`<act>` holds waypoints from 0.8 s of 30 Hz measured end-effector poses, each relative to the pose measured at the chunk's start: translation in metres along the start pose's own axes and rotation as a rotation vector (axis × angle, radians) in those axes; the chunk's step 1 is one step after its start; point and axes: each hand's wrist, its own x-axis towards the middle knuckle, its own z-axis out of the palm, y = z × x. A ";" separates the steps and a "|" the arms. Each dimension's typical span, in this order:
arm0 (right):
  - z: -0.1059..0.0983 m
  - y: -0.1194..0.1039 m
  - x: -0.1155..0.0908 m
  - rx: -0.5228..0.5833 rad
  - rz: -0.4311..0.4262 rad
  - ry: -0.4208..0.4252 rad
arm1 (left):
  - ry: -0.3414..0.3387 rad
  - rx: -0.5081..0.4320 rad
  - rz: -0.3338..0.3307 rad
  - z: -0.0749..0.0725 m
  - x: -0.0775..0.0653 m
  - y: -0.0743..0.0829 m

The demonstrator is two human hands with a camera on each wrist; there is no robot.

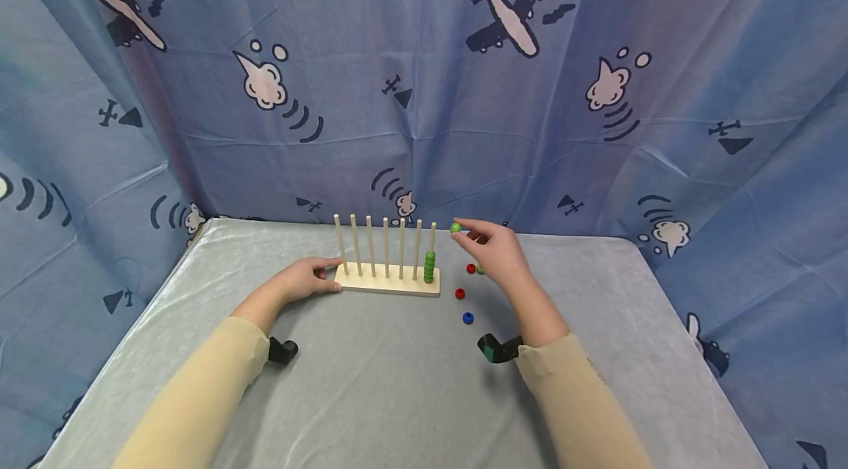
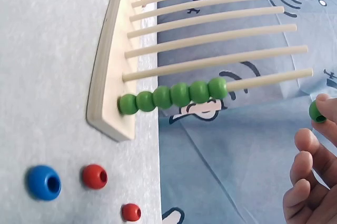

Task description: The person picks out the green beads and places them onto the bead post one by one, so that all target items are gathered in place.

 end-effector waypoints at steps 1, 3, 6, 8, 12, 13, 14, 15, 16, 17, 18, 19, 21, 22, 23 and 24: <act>0.001 -0.001 0.000 0.000 -0.003 -0.001 | 0.001 -0.001 0.003 0.000 0.000 0.000; 0.002 -0.004 0.000 -0.002 -0.007 -0.004 | 0.001 -0.002 0.005 0.000 0.000 0.000; 0.005 -0.010 0.000 0.000 -0.005 -0.006 | 0.000 -0.002 0.003 0.000 0.000 0.000; 0.006 -0.013 0.001 0.001 -0.002 -0.010 | -0.001 -0.004 -0.006 0.000 0.000 0.001; 0.008 -0.019 0.003 0.009 0.001 -0.020 | 0.001 -0.009 -0.016 0.000 0.000 0.001; 0.009 -0.020 0.004 0.008 0.001 -0.023 | 0.001 -0.010 -0.016 0.000 0.000 0.001; 0.009 -0.021 0.004 0.007 0.001 -0.024 | 0.001 -0.009 -0.016 0.000 0.000 0.001; 0.010 -0.022 0.005 0.006 0.000 -0.027 | 0.001 -0.008 -0.016 0.000 0.000 0.001; 0.010 -0.023 0.005 0.005 -0.001 -0.028 | 0.001 -0.007 -0.016 0.000 -0.001 0.001; 0.011 -0.023 0.006 0.003 -0.002 -0.029 | 0.002 -0.007 -0.016 0.000 -0.001 0.002; 0.011 -0.024 0.006 0.002 -0.003 -0.030 | 0.003 -0.006 -0.016 0.000 -0.001 0.001; 0.011 -0.024 0.006 0.001 -0.003 -0.030 | 0.003 -0.003 -0.013 0.000 -0.001 0.001; 0.012 -0.025 0.007 -0.002 -0.010 -0.030 | 0.004 -0.002 -0.006 0.000 -0.001 0.001; 0.012 -0.026 0.007 -0.004 -0.015 -0.031 | 0.004 -0.002 -0.004 0.000 -0.001 0.001; 0.012 -0.027 0.007 -0.006 -0.020 -0.030 | 0.005 -0.002 -0.001 0.000 -0.001 0.001; 0.012 -0.027 0.007 -0.008 -0.026 -0.031 | 0.004 -0.001 0.004 0.000 -0.001 0.001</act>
